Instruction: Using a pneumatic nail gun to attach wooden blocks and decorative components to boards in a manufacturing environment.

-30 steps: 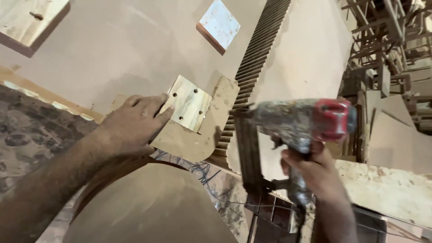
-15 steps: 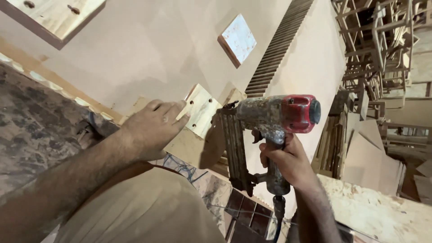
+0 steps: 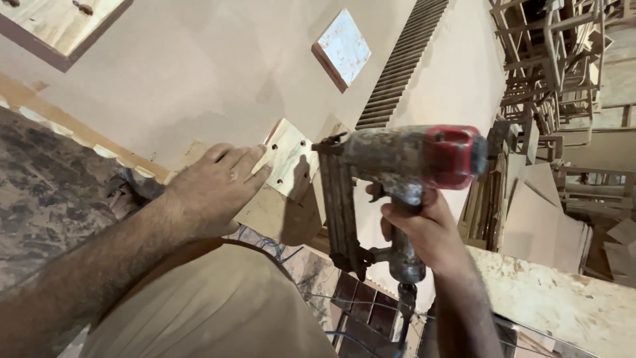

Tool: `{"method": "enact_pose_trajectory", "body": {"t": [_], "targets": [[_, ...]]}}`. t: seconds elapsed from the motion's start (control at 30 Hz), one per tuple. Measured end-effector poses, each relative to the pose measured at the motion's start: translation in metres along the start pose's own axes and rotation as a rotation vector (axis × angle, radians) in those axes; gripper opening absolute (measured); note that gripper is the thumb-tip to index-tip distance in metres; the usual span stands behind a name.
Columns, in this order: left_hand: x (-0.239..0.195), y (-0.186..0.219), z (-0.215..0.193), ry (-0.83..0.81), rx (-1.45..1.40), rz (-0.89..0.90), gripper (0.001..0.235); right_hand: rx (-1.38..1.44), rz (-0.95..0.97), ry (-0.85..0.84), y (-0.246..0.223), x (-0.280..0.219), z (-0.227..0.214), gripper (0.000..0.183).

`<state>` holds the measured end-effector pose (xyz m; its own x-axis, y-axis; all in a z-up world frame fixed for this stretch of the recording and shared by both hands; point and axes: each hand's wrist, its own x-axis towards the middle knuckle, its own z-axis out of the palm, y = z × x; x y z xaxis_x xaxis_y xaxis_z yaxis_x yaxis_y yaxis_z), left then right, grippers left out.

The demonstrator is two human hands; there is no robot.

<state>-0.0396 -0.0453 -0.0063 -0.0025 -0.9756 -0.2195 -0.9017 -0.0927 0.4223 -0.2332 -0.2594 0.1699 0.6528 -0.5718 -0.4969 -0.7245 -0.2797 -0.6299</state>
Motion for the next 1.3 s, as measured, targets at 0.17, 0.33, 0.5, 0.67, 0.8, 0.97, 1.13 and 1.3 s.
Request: {"method": "enact_pose_trajectory", "body": {"t": [0.17, 0.33, 0.5, 0.67, 0.8, 0.97, 1.13, 1.3], "targets": [[-0.007, 0.005, 0.005, 0.108, 0.084, -0.071, 0.112, -0.137, 0.03, -0.064, -0.012, 0.016, 0.017, 0.057], [-0.017, 0.002, 0.014, 0.203, 0.105, -0.106, 0.114, -0.103, 0.057, -0.071, -0.034, 0.026, 0.03, 0.04], [-0.02, 0.002, 0.007, 0.202, 0.068, -0.084, 0.1, -0.065, -0.01, -0.098, -0.03, 0.023, 0.022, 0.04], [-0.017, 0.0, 0.014, 0.25, 0.095, -0.068, 0.106, -0.212, 0.097, -0.088, -0.014, 0.005, 0.013, 0.044], [-0.02, -0.009, 0.015, 0.267, 0.164, -0.077, 0.101, -0.181, 0.173, -0.137, -0.01, -0.006, 0.024, 0.04], [-0.024, -0.014, 0.002, 0.223, 0.039, -0.053, 0.1, -0.022, 0.265, -0.101, -0.01, -0.01, 0.034, 0.037], [-0.022, -0.015, 0.007, 0.265, 0.032, -0.065, 0.098, -0.041, 0.12, -0.173, -0.001, -0.022, 0.019, 0.047], [-0.025, -0.016, 0.013, 0.329, 0.004, -0.055, 0.097, 0.005, 0.231, -0.129, 0.024, -0.042, 0.008, 0.054]]}}
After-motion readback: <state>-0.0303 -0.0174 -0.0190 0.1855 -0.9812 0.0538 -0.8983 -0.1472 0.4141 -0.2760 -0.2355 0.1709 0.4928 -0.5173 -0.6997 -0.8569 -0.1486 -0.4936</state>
